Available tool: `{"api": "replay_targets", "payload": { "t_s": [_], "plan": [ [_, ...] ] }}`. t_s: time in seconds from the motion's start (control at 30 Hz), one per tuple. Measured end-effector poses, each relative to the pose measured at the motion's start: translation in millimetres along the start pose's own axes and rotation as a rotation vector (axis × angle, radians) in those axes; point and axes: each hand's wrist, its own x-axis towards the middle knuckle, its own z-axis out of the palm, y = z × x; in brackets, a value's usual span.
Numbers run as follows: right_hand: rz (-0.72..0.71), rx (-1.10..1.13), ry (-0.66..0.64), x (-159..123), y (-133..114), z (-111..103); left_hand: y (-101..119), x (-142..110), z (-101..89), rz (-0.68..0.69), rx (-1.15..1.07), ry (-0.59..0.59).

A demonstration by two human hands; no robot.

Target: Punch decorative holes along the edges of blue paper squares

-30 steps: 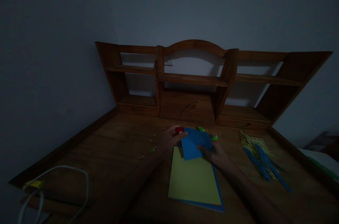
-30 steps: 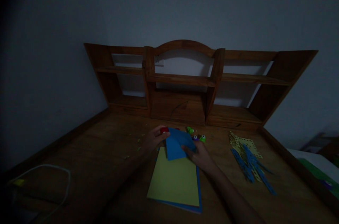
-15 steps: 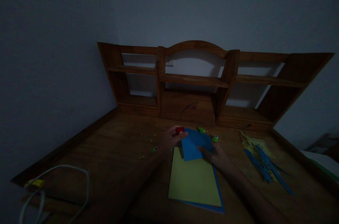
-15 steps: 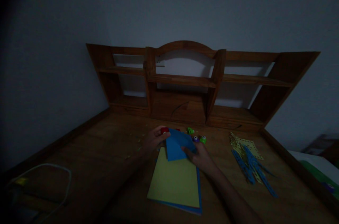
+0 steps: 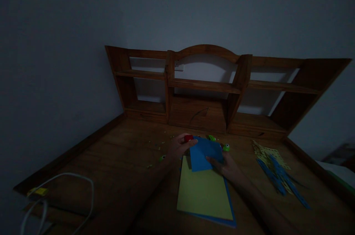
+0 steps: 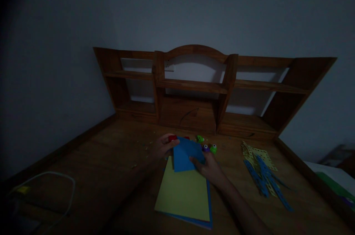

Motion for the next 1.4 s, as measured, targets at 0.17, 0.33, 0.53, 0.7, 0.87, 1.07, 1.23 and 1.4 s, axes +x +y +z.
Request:
{"api": "replay_targets", "payload": {
  "t_s": [0.17, 0.33, 0.53, 0.7, 0.87, 1.07, 1.23, 1.4],
  "plan": [
    [0.079, 0.086, 0.003, -5, -8, 5, -2, 0, -0.6, -0.01, 0.007, -0.009],
    [0.076, 0.192, 0.055, -9, -32, 1, -3, -1, 1.3, 0.017, 0.027, -0.061],
    [-0.08, 0.119, 0.182, -2, -47, -13, -6, -5, 7.3, -0.067, -0.059, -0.213],
    [-0.077, 0.051, 0.136, -3, -41, -4, -6, -8, 11.4, -0.059, -0.06, -0.257],
    [-0.214, -0.123, 0.288, 1, -46, -5, -5, -14, 15.0, 0.027, 0.036, -0.243],
    [-0.217, -0.265, -0.08, 5, -60, -19, -11, -25, 19.9, 0.147, 0.175, -0.378],
    [-0.167, -0.219, -0.258, -2, -61, -20, -14, -32, 24.7, 0.097, 0.213, -0.435],
    [-0.147, -0.184, -0.313, -4, -57, -18, -11, -35, 29.0, 0.005, 0.116, -0.427]
  ]
}}
